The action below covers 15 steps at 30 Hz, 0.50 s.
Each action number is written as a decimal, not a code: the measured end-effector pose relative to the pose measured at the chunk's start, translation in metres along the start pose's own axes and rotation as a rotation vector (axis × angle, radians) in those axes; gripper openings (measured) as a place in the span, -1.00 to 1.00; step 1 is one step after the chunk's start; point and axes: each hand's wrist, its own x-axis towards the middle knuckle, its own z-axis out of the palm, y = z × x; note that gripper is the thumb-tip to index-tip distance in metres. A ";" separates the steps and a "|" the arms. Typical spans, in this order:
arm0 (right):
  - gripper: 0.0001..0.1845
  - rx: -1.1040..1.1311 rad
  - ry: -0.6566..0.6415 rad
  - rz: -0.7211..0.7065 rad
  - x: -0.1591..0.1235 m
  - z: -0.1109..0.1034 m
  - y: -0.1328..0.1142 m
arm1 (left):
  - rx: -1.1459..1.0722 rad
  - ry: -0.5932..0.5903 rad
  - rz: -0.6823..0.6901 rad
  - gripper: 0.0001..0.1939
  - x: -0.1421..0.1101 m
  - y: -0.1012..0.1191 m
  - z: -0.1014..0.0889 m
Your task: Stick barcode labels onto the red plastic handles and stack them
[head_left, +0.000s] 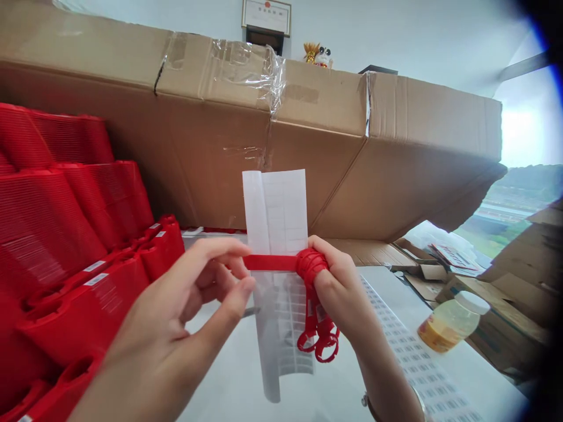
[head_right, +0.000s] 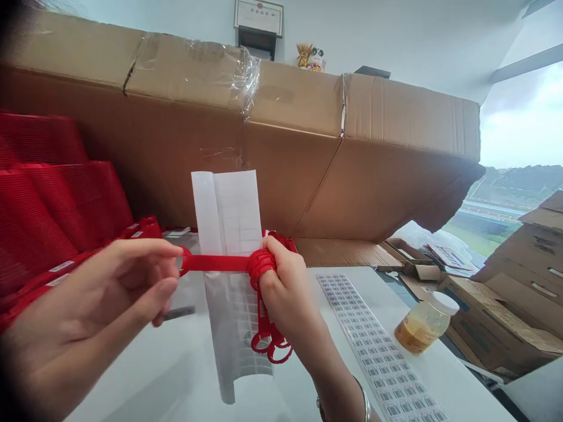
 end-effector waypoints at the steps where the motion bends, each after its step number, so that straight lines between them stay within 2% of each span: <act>1: -0.76 -0.012 -0.009 -0.007 -0.002 0.002 -0.001 | 0.006 -0.011 0.004 -0.64 -0.001 -0.002 0.001; 7: -0.76 -0.054 -0.044 -0.063 -0.010 0.006 -0.006 | 0.015 -0.118 0.022 -0.72 0.010 -0.016 0.007; 15: -0.75 -0.079 -0.042 -0.056 -0.017 0.008 -0.010 | -0.060 -0.075 -0.054 -0.64 0.018 -0.022 0.008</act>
